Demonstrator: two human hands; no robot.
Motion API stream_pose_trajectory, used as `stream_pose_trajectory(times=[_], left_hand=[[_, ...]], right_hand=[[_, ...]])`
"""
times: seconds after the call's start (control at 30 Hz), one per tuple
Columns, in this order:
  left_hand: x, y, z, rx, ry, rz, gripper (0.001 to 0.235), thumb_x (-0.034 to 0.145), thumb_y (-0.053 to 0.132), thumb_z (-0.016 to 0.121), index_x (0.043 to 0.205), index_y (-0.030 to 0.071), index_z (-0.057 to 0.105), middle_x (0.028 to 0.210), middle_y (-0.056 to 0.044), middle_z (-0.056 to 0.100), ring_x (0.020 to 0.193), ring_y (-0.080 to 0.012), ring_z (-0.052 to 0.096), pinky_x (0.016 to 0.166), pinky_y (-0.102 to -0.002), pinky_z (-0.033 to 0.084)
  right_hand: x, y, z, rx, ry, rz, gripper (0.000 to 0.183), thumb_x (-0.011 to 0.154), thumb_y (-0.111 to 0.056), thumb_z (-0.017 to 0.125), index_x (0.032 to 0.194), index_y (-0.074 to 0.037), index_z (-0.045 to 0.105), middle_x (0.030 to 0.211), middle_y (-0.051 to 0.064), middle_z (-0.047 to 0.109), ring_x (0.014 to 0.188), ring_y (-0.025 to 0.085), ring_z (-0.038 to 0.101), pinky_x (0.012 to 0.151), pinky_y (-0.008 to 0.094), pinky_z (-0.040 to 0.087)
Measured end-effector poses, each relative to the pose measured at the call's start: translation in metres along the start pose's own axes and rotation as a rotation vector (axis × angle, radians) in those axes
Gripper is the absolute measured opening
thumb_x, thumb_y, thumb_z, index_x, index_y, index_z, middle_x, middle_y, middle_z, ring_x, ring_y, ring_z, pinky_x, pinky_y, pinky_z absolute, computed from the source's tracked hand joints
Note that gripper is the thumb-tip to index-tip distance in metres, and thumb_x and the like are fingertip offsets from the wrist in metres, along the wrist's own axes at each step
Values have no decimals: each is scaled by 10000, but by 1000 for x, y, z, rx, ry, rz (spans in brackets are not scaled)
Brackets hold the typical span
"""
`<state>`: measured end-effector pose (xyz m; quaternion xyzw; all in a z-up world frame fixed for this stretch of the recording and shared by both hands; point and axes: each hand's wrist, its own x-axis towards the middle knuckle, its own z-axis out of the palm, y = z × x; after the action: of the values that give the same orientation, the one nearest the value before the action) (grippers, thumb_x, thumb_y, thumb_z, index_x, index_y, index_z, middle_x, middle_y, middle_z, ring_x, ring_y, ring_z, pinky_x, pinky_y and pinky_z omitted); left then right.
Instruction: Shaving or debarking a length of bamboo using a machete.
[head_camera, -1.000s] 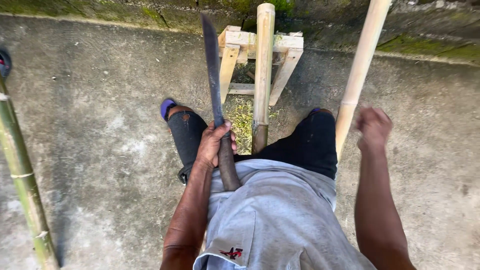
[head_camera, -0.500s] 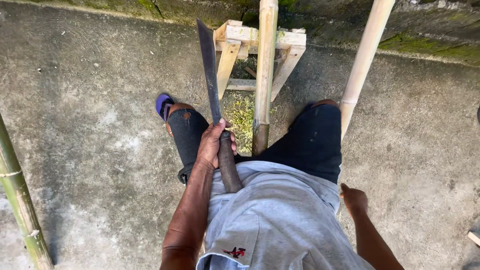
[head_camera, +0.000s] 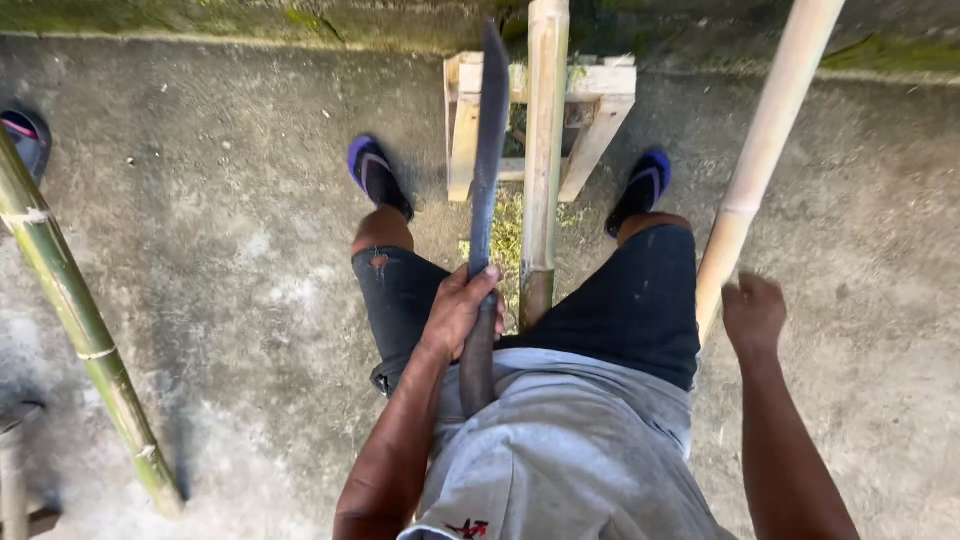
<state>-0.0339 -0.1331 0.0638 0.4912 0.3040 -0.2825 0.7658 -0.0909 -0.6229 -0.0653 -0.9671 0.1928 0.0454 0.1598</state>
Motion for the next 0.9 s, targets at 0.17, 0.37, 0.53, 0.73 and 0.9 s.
stream_pose_trajectory(times=[0.17, 0.37, 0.53, 0.73, 0.9], left_hand=[[30, 24, 7, 330, -99, -92, 388, 976, 429, 628, 1030, 46, 598, 667, -41, 599, 493, -142, 594, 462, -314, 539], [87, 92, -6, 1069, -189, 46, 464, 1013, 521, 541, 958, 84, 686, 636, -65, 569, 594, -162, 571, 594, -378, 503], [151, 150, -6, 1369, -254, -2, 464, 1022, 555, 435, 1077, 162, 676, 648, -19, 543, 609, -150, 592, 615, -383, 523], [235, 189, -7, 1777, -92, 112, 554, 1046, 586, 323, 1094, 164, 679, 715, 3, 553, 654, -124, 589, 633, -395, 530], [251, 237, 22, 1829, -40, 48, 647, 1015, 697, 369, 1048, 140, 698, 654, -10, 532, 623, -150, 568, 648, -390, 555]], right_hand=[[62, -214, -52, 247, -89, -321, 581, 979, -270, 770, 1482, -60, 570, 1503, 224, 502, 1390, 387, 507, 1166, 473, 452], [171, -309, -35, -181, -125, -909, 947, 675, -485, 863, 1513, -161, 562, 1575, 161, 460, 1494, 359, 338, 1249, 474, 141], [248, -304, 13, -303, -264, -857, 466, 778, -441, 849, 1178, -230, 736, 1254, 48, 666, 1335, 258, 476, 1274, 455, 151], [293, -306, 30, -140, -286, -752, 319, 845, -467, 812, 1052, -229, 764, 1086, 3, 685, 1147, 236, 515, 1082, 434, 340], [326, -284, 48, -89, -289, -723, 369, 883, -552, 828, 1019, -216, 763, 1052, 14, 660, 1115, 259, 498, 1044, 442, 334]])
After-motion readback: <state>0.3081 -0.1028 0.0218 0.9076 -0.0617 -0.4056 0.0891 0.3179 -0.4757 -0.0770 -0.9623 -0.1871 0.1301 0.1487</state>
